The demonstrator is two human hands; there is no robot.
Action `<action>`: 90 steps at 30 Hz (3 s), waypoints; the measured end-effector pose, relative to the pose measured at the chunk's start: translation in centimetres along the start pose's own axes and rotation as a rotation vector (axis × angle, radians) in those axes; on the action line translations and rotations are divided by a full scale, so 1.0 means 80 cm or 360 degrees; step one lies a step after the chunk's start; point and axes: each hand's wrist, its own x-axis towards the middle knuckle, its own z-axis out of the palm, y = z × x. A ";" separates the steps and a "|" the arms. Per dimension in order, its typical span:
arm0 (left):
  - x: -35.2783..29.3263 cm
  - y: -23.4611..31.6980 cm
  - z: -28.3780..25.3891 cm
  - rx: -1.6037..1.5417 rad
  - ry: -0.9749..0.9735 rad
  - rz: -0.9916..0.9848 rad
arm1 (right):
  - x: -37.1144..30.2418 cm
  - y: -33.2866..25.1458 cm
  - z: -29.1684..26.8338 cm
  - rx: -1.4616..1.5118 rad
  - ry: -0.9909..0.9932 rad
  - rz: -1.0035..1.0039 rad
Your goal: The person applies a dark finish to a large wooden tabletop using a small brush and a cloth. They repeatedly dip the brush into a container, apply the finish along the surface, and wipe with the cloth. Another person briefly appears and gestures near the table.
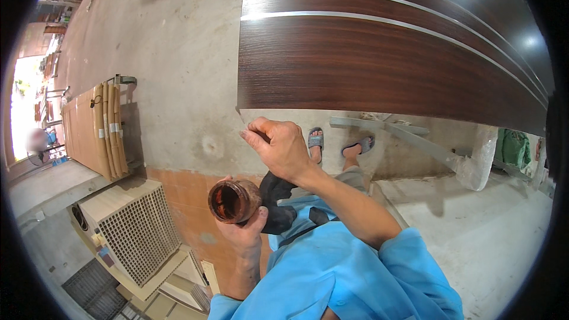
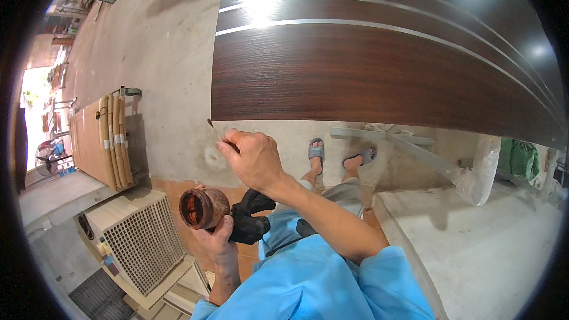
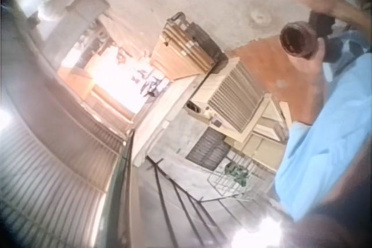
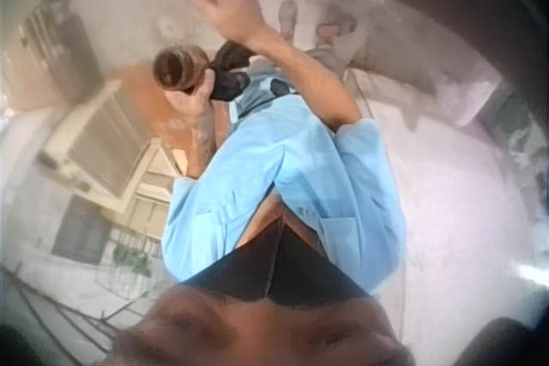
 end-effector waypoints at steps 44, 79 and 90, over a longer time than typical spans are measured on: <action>-0.225 0.144 0.380 -0.0014 -0.1502 0.0457 | -0.345 0.017 -0.448 0.2558 0.0096 -0.0299; -0.486 0.098 0.843 -0.0315 -0.1465 0.0540 | -0.511 0.080 -0.976 0.1974 0.0556 0.0393; -0.525 0.160 0.926 -0.0472 -0.1578 0.0522 | -0.554 0.025 -1.199 0.1167 0.0396 -0.0289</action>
